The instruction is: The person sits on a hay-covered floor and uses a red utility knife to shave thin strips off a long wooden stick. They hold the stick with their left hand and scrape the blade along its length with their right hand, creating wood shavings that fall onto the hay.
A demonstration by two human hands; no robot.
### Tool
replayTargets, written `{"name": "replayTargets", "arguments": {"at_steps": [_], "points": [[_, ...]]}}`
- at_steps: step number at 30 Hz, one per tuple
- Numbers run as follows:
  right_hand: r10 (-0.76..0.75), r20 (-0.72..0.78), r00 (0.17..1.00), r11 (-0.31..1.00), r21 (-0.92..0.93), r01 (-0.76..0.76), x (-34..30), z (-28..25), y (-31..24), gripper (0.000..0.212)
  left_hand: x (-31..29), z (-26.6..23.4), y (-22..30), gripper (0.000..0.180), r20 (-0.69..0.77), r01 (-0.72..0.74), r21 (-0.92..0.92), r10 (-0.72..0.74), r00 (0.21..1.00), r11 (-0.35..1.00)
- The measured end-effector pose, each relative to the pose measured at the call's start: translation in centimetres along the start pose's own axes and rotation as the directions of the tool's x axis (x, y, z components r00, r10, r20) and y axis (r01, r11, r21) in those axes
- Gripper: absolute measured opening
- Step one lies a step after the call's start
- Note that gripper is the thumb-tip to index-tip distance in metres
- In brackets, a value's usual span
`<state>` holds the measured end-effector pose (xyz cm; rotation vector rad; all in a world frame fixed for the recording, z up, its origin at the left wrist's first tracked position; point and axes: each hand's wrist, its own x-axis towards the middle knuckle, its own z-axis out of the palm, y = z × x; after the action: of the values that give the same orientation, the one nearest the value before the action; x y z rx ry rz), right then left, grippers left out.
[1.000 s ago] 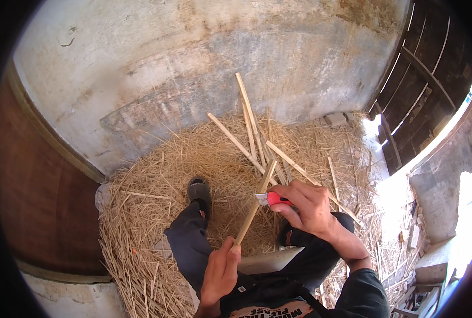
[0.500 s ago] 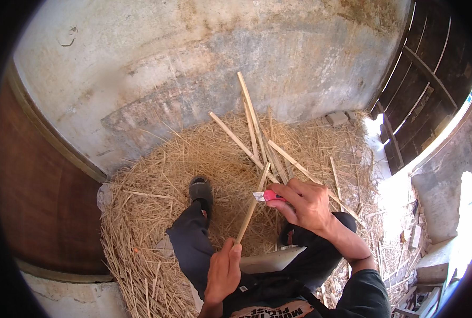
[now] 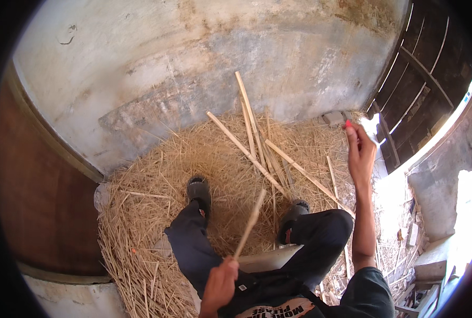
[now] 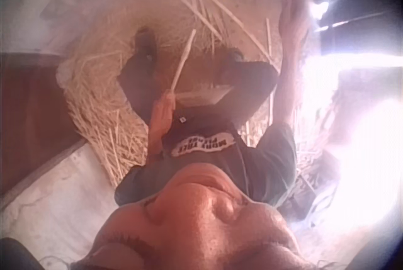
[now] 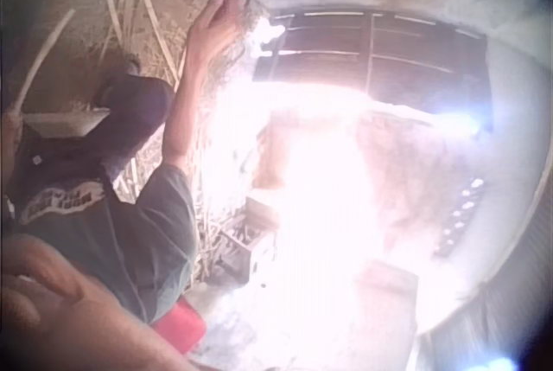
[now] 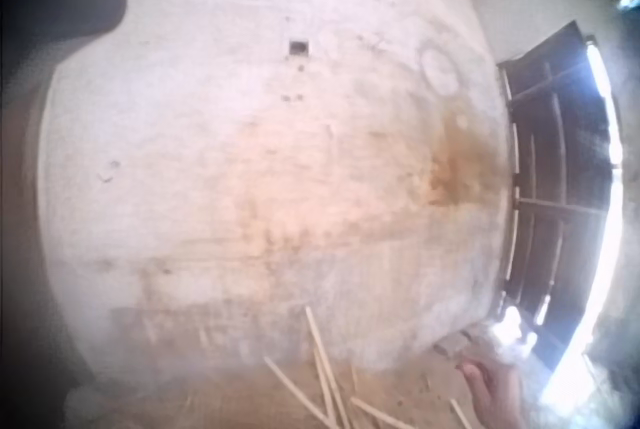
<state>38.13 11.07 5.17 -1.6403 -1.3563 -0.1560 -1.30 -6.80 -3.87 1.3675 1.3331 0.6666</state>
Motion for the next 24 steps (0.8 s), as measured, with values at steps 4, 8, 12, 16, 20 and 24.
{"name": "replayTargets", "arguments": {"at_steps": [4,8,12,16,20,24], "points": [[-0.281,0.093,0.955,0.943,0.213,0.257,-5.8,0.9,-4.2,0.016,2.2,-0.8,0.7,0.038,0.010,-0.062,-0.048,0.062,0.998,0.997],[-0.499,0.231,0.835,0.848,0.328,0.416,-9.0,1.5,-6.6,0.023,3.0,-0.2,2.1,0.036,0.009,-0.138,-0.019,0.138,0.990,0.990],[-0.572,0.274,0.773,0.816,0.279,0.505,-9.8,1.7,-7.9,0.030,3.1,0.2,3.3,0.044,-0.043,-0.183,0.017,0.183,0.982,0.983],[-0.587,0.261,0.766,0.804,0.293,0.517,-10.1,2.1,-8.0,0.029,3.0,0.6,3.3,0.040,-0.074,-0.221,0.094,0.229,0.971,0.971],[-0.574,0.311,0.758,0.819,0.242,0.521,-10.0,2.2,-8.2,0.027,3.2,0.8,3.6,0.032,-0.077,-0.199,0.123,0.209,0.975,0.972],[-0.487,0.239,0.840,0.873,0.164,0.459,-9.0,3.4,-6.3,0.023,3.0,1.3,3.3,0.036,-0.090,-0.158,0.169,0.175,0.980,0.973]]}}
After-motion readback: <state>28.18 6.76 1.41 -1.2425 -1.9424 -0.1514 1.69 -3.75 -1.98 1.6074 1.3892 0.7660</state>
